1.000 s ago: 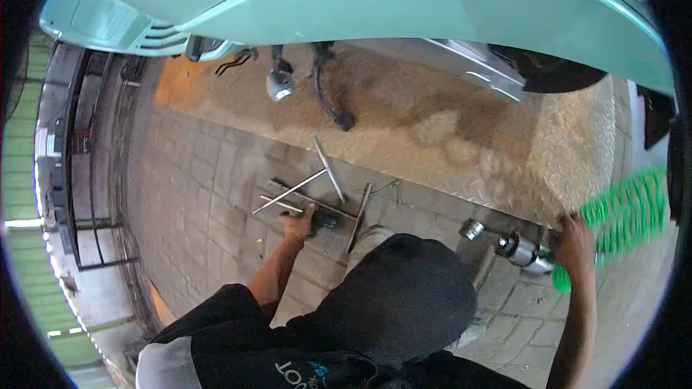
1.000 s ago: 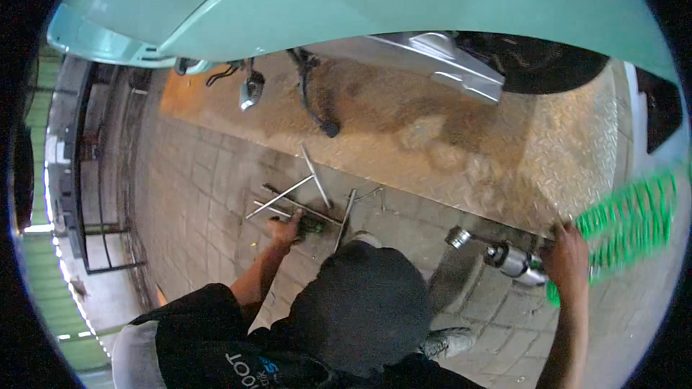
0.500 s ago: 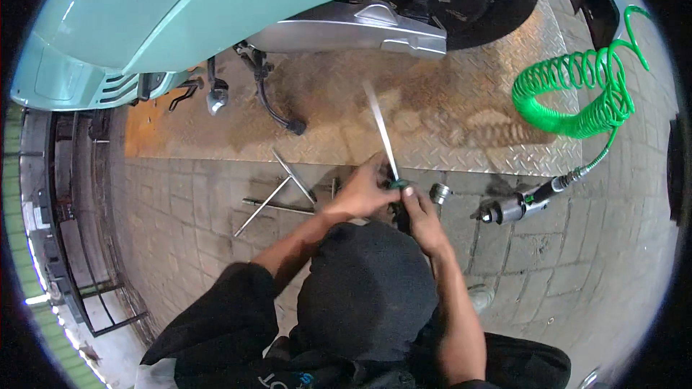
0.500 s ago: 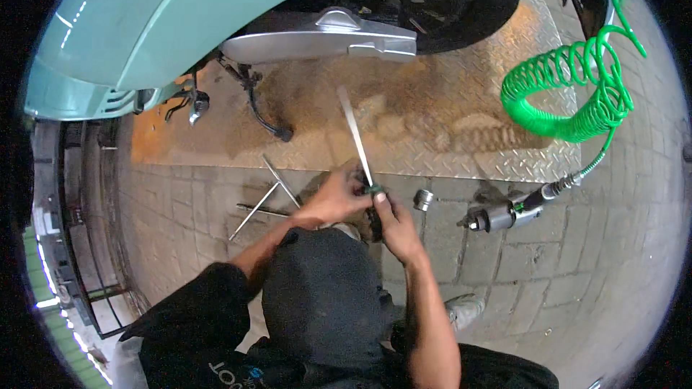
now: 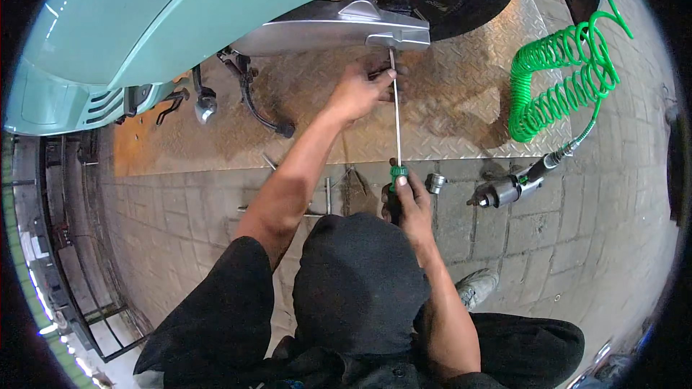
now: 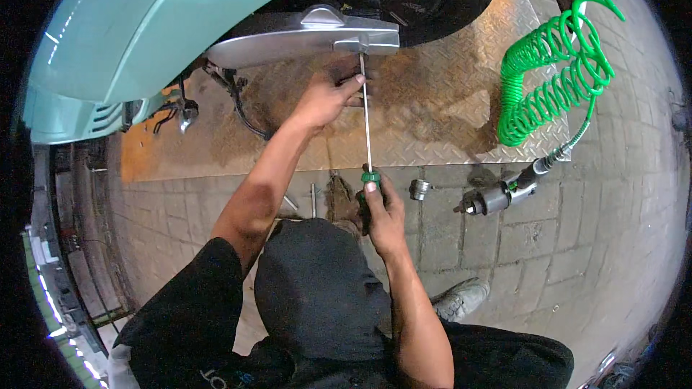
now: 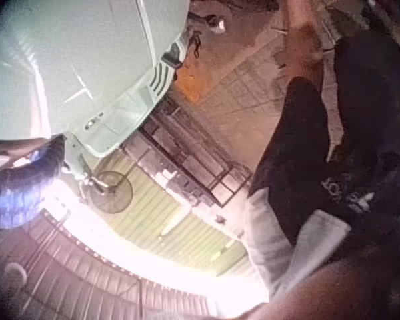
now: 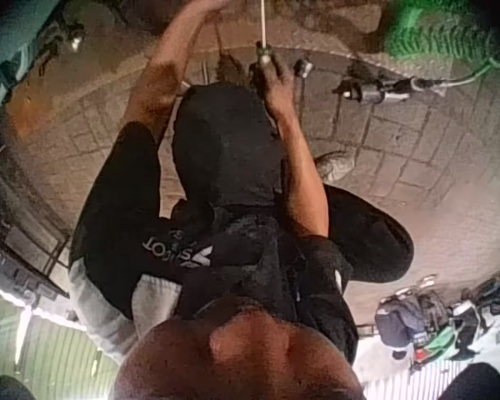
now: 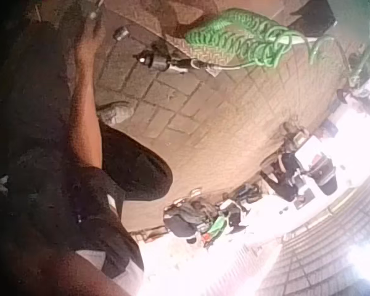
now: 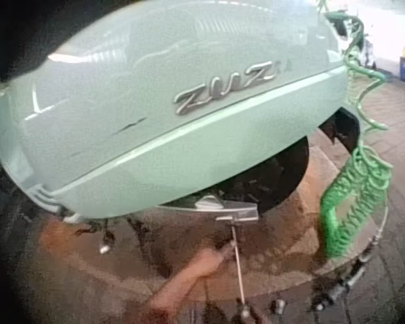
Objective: The person uses a pneumatic impact wrench to loosen fasteners on a scooter wheel, then uses a screwdriver and a T-handle socket wrench to remove further components from the rear wheel assembly.
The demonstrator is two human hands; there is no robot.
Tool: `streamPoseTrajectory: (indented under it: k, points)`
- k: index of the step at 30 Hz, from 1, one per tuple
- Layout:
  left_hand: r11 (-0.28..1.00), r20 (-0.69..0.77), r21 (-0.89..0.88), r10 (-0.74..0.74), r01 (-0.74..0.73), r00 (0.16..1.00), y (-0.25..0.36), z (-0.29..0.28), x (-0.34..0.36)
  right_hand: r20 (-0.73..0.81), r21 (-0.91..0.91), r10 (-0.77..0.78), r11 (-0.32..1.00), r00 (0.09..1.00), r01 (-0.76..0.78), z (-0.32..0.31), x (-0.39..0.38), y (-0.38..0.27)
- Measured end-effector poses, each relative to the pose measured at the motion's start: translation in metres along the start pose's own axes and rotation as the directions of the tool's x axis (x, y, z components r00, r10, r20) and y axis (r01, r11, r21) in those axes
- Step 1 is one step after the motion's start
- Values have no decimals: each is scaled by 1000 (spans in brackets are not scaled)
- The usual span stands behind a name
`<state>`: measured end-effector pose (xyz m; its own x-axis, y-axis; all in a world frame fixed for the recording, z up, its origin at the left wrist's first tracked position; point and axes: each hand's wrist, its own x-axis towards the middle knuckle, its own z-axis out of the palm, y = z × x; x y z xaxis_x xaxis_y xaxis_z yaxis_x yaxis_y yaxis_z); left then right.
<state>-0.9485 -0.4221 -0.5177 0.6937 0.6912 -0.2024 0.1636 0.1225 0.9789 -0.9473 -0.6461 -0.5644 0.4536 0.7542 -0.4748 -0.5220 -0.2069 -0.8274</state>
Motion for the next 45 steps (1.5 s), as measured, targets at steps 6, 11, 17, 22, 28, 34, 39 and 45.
streamPoseTrajectory:
  k: [6,11,17,22,28,34,39,45]
  points:
    - [999,-54,-14,-48,47,997,-9,-12,16,30,159,146,976,989,-149,21,-1,-25]
    - [997,-80,-38,-73,70,994,3,-3,8,128,310,191,925,973,-222,26,-5,-29]
    - [982,-102,-186,-46,26,994,-10,-2,16,529,732,112,441,841,-519,25,-7,-37]
    - [951,-119,-300,-116,75,986,-2,5,6,403,621,195,659,894,-424,31,-6,-36]
    - [781,-175,-612,-284,122,943,-11,31,-4,-195,-800,-491,580,849,152,29,-7,-52]
    - [760,-163,-631,-326,156,931,-12,24,1,35,-504,-206,841,978,196,10,20,-69]
    - [784,-134,-592,-325,187,936,-13,24,3,188,-354,35,935,982,34,5,59,-99]
    - [753,-90,-614,-364,236,927,-6,26,-1,188,-444,89,896,978,4,-4,77,-105]
